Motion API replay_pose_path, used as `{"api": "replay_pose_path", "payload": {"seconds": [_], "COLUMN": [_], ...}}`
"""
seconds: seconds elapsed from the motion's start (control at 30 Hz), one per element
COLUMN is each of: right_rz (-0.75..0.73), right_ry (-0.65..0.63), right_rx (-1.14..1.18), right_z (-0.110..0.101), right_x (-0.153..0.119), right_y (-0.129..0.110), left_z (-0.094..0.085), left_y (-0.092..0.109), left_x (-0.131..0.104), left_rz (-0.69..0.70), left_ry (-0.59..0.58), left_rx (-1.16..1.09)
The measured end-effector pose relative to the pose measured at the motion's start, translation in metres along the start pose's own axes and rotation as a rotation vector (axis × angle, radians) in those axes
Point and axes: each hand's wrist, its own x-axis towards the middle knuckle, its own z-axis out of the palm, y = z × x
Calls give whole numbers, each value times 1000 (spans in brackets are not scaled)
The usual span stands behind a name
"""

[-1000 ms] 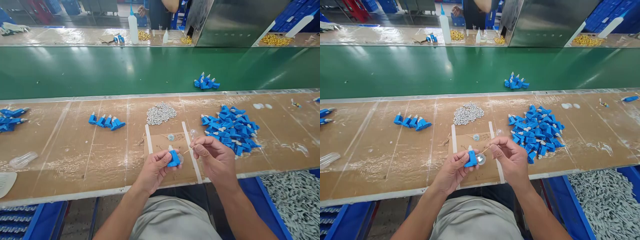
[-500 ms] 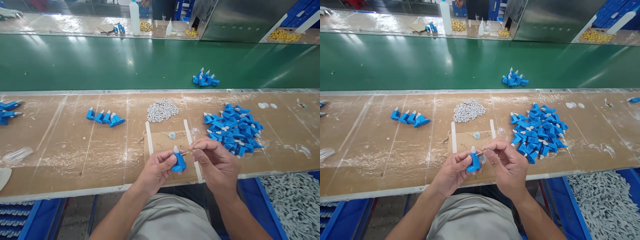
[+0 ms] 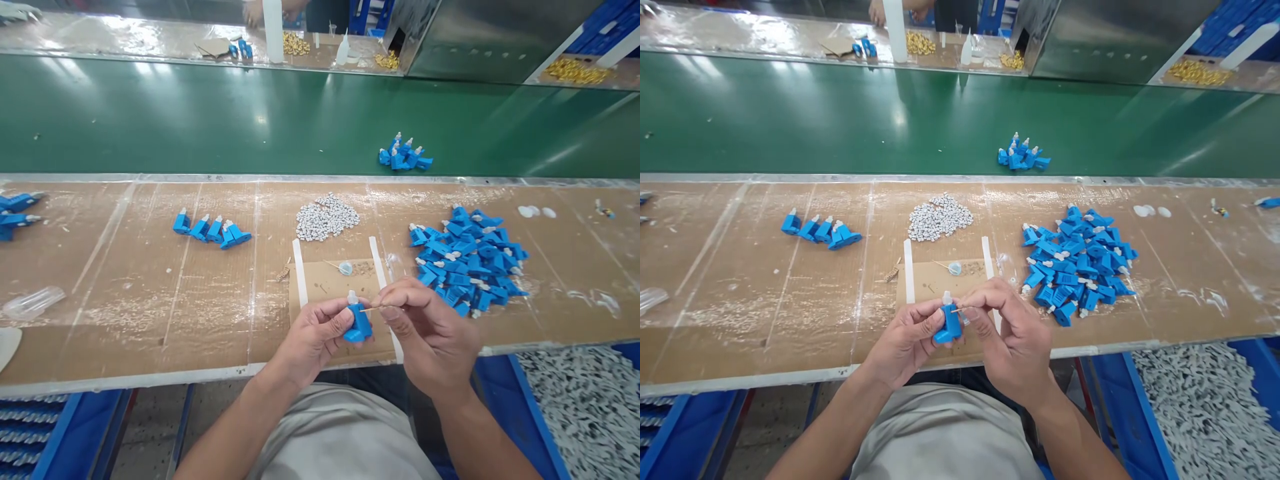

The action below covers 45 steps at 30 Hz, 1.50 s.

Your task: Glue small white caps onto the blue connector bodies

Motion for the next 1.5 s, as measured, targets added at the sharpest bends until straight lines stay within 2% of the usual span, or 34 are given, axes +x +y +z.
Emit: {"api": "replay_pose_path", "payload": {"seconds": [0.17, 0.27, 0.67, 0.77, 0.9, 0.97, 1.03, 1.13, 1.27, 1.33, 1.4, 1.5], "right_rz": [-156, -154, -173, -128, 87, 179, 212, 153, 121, 153, 165, 135], "right_ry": [-12, -55, -11, 86, 234, 208, 119, -3, -93, -104, -61, -10], "right_rx": [-126, -125, -139, -51, 89, 23, -117, -276, -377, -398, -427, -493], "right_z": [-1, 0, 6, 7, 1, -4, -7, -7, -4, -6, -10, -14], "right_x": [0, 0, 1, 2, 0, -2, -4, -8, -17, -18, -12, 15], "right_y": [1, 2, -2, -4, 0, 5, 11, 19, 29, 32, 34, 36], "left_z": [-1, -1, -2, -3, -11, -18, -25, -35, -45, -49, -52, -56], "left_y": [-1, -1, 0, 2, 6, 10, 14, 16, 12, 9, 7, 6], "left_x": [0, 0, -4, -6, -11, -15, -19, -25, -29, -30, -31, -31], "left_rz": [-5, -7, 13, 8, 17, 44, 83, 118, 128, 129, 132, 123], "left_ry": [7, 19, 6, 34, 109, 150, 202, 272, 291, 283, 272, 259], "left_rx": [-9, -22, 4, -15, -42, -59, -83, -122, -117, -99, -92, -98]}}
